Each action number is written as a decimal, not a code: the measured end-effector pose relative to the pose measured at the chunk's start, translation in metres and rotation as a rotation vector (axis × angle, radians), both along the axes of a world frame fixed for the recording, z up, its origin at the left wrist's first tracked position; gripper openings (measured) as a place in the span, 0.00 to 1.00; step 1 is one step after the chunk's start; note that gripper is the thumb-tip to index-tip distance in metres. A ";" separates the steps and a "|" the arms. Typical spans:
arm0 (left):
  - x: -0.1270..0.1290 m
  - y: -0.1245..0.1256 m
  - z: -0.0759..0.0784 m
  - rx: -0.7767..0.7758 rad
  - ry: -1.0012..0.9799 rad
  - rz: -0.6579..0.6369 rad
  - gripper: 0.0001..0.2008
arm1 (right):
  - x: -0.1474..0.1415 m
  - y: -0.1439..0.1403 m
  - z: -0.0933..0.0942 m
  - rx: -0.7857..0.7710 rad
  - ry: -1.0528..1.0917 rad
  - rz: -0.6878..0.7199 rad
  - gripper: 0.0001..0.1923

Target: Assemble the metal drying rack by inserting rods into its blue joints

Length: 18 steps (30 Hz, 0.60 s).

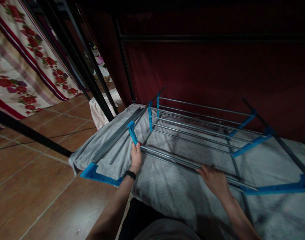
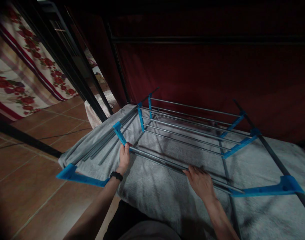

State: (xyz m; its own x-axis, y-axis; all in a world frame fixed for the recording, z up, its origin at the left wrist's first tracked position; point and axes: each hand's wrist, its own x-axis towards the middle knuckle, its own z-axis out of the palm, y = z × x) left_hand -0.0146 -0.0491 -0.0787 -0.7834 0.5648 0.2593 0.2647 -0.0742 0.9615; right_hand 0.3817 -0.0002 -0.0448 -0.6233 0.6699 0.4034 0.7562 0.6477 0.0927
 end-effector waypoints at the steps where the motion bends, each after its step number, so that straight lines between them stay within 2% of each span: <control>1: 0.000 0.000 0.000 -0.003 -0.001 0.001 0.25 | 0.000 0.000 0.000 -0.001 -0.002 -0.003 0.23; 7: 0.001 -0.001 0.003 -0.002 0.042 -0.003 0.23 | -0.001 -0.002 -0.002 0.000 0.000 -0.015 0.21; 13: 0.001 0.000 0.004 0.019 -0.013 -0.003 0.23 | -0.002 -0.004 -0.006 0.007 0.084 -0.011 0.19; 18: -0.001 0.000 -0.001 0.000 0.005 -0.033 0.22 | -0.004 -0.026 -0.020 -0.009 0.247 0.056 0.17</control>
State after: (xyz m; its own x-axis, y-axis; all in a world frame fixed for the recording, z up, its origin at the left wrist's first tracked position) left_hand -0.0159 -0.0493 -0.0800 -0.7626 0.5908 0.2633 0.2673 -0.0828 0.9601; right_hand 0.3773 -0.0258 -0.0645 -0.5430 0.6415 0.5419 0.7180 0.6893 -0.0966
